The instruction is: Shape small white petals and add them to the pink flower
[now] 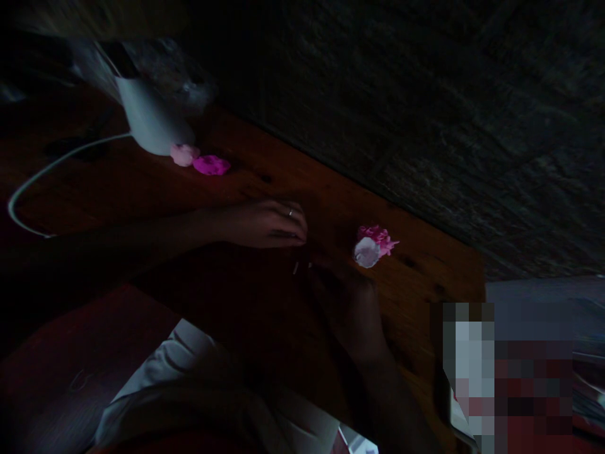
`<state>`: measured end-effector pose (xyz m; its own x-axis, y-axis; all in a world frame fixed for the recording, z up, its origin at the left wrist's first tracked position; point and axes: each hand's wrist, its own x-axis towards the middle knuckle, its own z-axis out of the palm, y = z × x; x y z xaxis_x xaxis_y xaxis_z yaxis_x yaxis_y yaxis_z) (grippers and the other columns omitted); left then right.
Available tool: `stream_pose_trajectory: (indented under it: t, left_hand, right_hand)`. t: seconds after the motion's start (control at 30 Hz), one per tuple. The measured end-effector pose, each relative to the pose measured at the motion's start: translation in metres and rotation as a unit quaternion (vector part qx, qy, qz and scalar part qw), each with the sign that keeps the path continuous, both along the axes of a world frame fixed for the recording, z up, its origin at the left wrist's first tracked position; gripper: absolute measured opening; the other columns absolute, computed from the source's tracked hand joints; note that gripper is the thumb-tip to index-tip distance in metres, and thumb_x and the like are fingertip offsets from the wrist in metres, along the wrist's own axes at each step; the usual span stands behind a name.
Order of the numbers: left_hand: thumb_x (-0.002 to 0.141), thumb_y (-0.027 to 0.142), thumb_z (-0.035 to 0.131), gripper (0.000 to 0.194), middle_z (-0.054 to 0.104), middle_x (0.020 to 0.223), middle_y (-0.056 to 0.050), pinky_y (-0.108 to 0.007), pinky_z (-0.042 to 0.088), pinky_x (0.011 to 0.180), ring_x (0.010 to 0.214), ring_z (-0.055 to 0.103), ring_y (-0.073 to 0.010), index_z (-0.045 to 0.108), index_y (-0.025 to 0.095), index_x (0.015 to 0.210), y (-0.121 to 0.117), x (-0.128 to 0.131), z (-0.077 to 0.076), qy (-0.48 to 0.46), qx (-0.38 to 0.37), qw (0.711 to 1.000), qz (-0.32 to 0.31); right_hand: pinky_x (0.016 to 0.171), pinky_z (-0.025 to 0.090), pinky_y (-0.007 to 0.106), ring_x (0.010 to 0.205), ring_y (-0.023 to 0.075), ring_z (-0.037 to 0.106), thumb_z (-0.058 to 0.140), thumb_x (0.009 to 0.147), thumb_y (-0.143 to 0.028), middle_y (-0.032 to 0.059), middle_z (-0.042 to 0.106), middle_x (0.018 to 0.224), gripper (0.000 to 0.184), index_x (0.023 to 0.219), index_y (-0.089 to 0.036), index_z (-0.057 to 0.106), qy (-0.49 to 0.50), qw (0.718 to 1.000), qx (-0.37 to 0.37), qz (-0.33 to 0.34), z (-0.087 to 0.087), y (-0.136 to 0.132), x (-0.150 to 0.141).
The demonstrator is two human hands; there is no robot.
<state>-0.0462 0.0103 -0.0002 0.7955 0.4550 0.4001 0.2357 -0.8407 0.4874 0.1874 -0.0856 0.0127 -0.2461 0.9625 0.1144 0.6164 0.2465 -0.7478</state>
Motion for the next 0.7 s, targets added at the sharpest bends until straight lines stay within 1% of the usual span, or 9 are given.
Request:
stream_pose_trajectory:
  t: [0.23,0.33,0.43,0.57,0.7]
  left_hand:
    - [0.095,0.02,0.061,0.017,0.076,0.098,-0.01,-0.029,0.05,0.092,0.098,0.068,-0.019,0.077,0.017,0.097,-0.0008,0.0007,-0.0025,-0.009,0.018,1.0,-0.008]
    - [0.094,0.019,0.062,0.016,0.077,0.096,-0.01,-0.029,0.051,0.09,0.096,0.068,-0.0184,0.077,0.017,0.097,-0.0021,0.0018,-0.0014,-0.02,0.018,1.0,-0.008]
    - [0.093,0.017,0.063,0.015,0.077,0.094,-0.01,-0.028,0.052,0.089,0.094,0.069,-0.0178,0.078,0.017,0.096,-0.0031,0.0026,0.0006,-0.041,0.017,0.999,-0.009]
    - [0.092,0.017,0.065,0.014,0.077,0.093,-0.009,-0.026,0.052,0.088,0.094,0.07,-0.0169,0.078,0.018,0.095,-0.004,0.0032,0.002,-0.058,0.002,0.998,-0.008]
    - [0.091,0.019,0.067,0.012,0.077,0.094,-0.01,-0.027,0.052,0.088,0.094,0.07,-0.0177,0.078,0.018,0.096,-0.0064,0.0047,0.0022,-0.064,-0.026,0.997,-0.017]
  right_hand:
    - [0.076,0.06,0.034,0.082,0.0222,0.077,0.067,0.089,-0.029,0.0053,0.082,0.095,0.016,0.099,-0.023,0.079,0.001,1.0,0.01,0.008,0.0001,0.0001,0.0001]
    - [0.077,0.059,0.034,0.083,0.0222,0.076,0.068,0.089,-0.03,0.005,0.081,0.096,0.014,0.097,-0.024,0.078,-0.001,1.0,0.017,0.007,-0.0001,0.0007,-0.0005]
    - [0.077,0.058,0.034,0.083,0.0218,0.075,0.069,0.089,-0.032,0.0044,0.08,0.095,0.013,0.095,-0.024,0.077,0.0,1.0,0.01,0.004,-0.0009,0.0014,-0.0011]
    - [0.079,0.056,0.035,0.084,0.0218,0.074,0.069,0.089,-0.03,0.0047,0.08,0.094,0.012,0.094,-0.024,0.077,0.005,1.0,0.007,0.006,-0.0026,0.0016,-0.0008]
    - [0.08,0.056,0.036,0.082,0.0208,0.073,0.066,0.091,-0.028,0.0049,0.079,0.093,0.013,0.095,-0.023,0.077,0.007,1.0,0.001,0.009,-0.0038,0.0014,-0.0001]
